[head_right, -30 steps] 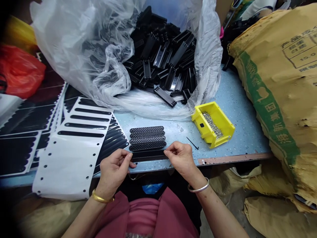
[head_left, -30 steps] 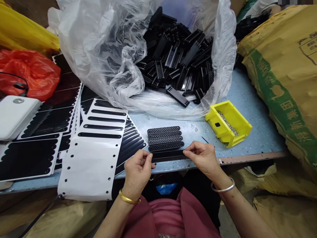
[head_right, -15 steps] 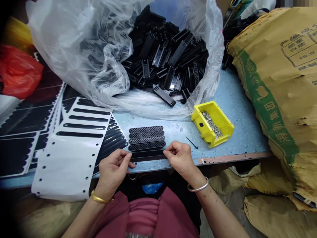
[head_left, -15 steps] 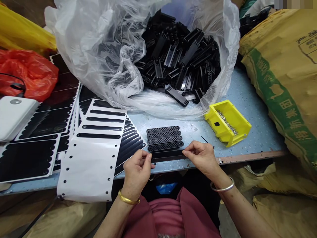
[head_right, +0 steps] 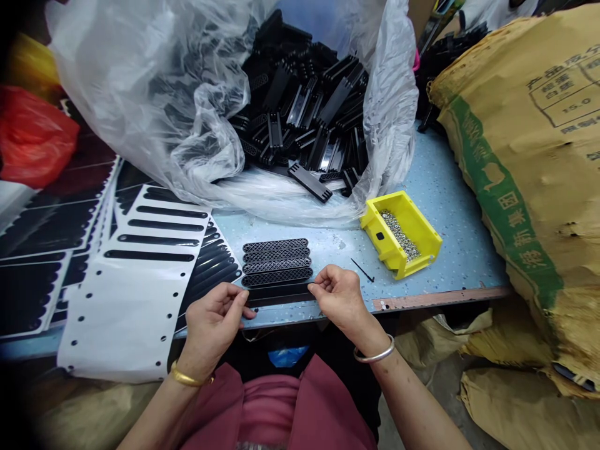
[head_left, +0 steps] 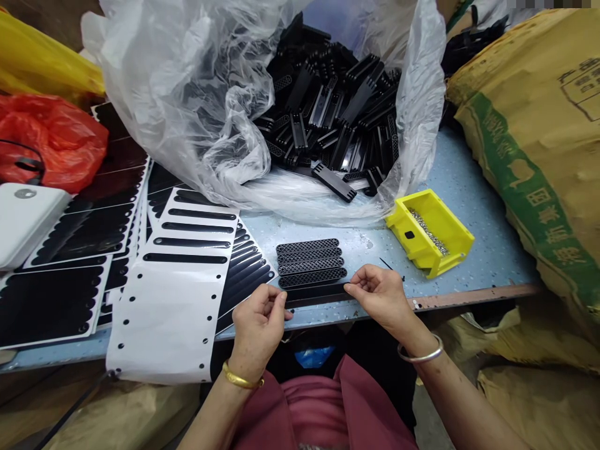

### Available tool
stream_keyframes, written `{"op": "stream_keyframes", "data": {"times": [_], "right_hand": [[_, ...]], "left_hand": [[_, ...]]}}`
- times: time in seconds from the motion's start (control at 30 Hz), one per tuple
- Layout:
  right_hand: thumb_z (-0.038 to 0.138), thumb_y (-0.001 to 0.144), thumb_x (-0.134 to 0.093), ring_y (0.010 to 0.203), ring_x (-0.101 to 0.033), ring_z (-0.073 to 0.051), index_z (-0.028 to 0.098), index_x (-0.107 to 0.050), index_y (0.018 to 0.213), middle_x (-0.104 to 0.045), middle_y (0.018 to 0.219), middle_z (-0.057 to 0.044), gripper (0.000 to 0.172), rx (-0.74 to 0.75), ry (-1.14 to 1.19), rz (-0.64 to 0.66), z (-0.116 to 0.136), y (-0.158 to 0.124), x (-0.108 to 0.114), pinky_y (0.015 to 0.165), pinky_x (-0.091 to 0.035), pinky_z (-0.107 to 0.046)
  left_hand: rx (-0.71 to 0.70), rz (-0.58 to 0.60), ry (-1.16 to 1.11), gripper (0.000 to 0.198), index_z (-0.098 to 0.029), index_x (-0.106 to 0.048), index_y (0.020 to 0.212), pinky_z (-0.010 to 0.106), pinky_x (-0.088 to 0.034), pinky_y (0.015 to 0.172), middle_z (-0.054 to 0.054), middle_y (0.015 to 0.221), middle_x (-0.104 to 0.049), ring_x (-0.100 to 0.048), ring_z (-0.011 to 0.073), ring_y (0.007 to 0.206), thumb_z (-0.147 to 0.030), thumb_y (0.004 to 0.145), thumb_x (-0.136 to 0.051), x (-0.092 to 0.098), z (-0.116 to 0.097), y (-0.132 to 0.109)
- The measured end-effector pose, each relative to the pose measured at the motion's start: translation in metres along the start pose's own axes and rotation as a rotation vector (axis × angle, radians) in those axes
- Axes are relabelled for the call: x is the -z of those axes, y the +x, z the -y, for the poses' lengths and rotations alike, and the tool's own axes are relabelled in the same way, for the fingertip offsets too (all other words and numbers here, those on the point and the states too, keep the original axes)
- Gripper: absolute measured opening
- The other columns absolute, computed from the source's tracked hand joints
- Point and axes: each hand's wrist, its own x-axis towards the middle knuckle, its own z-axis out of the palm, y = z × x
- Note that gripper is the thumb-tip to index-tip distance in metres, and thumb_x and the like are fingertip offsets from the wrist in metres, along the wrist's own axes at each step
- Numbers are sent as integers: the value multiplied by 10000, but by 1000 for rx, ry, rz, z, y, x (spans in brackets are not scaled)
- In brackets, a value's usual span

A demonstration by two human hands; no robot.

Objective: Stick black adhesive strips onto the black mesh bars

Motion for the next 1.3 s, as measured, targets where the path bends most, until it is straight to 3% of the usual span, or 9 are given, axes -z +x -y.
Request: {"op": "stream_keyframes", "data": {"times": [0.23, 0.53, 0.63, 0.77, 0.83, 0.9, 1.0, 1.13, 1.3], "right_hand": [[335, 621, -751, 385, -454, -93, 158, -672, 662, -534, 435, 36, 198, -22, 34, 69, -11, 2, 5, 386, -368, -225], [488, 687, -733, 473, -639, -159, 134, -666, 771, -672, 586, -48, 370, -247, 449, 240, -18, -1, 12, 369, -432, -211], [515, 728, -702, 469, -635, -154, 121, -681, 878, -680, 620, -53, 422, -203, 446, 213, -18, -4, 14, 363, -439, -212], [513, 749, -683, 408, -602, -140, 131, -702, 858, -656, 569, -31, 398, -80, 222, 114, -18, -6, 4, 336, -416, -205], [487, 744, -681, 378, -583, -139, 149, -709, 789, -642, 524, -20, 342, -24, 132, 83, -18, -6, -2, 338, -423, -215], [441, 749, -668, 389, -590, -147, 172, -705, 708, -647, 507, -19, 274, 53, 69, 69, -18, -5, -4, 370, -456, -232], [372, 762, -637, 490, -644, -175, 199, -707, 653, -704, 569, -37, 216, 199, -1, 31, -17, -5, -5, 479, -519, -262], [376, 775, -632, 479, -640, -178, 205, -705, 647, -708, 571, -41, 225, 223, -16, 34, -19, -4, -5, 471, -515, -266], [451, 754, -669, 388, -608, -181, 185, -692, 645, -630, 464, -28, 288, 114, 21, 64, -21, -4, -6, 390, -472, -262]], "left_hand": [[16, -5, 1, 167, -179, -598, 738, 172, -465, 414, -28, 523, -606, -668, 145, 487, -327, 813, -619, 0, -2, 0], [52, 28, 1, 207, -174, -630, 863, 199, -515, 439, -9, 595, -643, -694, 165, 557, -377, 847, -590, 5, 0, -2], [-75, -34, 125, 238, -168, -637, 989, 217, -541, 481, -1, 652, -667, -669, 143, 528, -359, 865, -569, 14, -4, -8], [-502, -200, 425, 226, -173, -644, 1057, 259, -591, 660, 50, 816, -731, -709, 165, 678, -197, 838, -592, 16, -19, -24], [-763, -69, 451, 337, -165, -620, 1134, 325, -581, 858, 97, 995, -740, -715, 214, 930, -79, 820, -532, 5, -27, -31], [-954, 192, 429, 482, -129, -552, 1247, 417, -508, 1018, 147, 1193, -683, -588, 263, 1216, -24, 788, -447, -14, -32, -34], [-999, 415, 488, 554, -45, -486, 1296, 511, -419, 1097, 238, 1384, -530, -372, 305, 1395, -47, 746, -419, -42, -31, -30], [-947, 397, 599, 558, -7, -459, 1310, 516, -405, 1107, 278, 1430, -460, -345, 314, 1407, -70, 756, -431, -50, -23, -21], [-924, 322, 685, 512, -42, -509, 1273, 491, -409, 1106, 238, 1409, -505, -418, 281, 1372, -16, 772, -404, -18, -9, -16]]}}
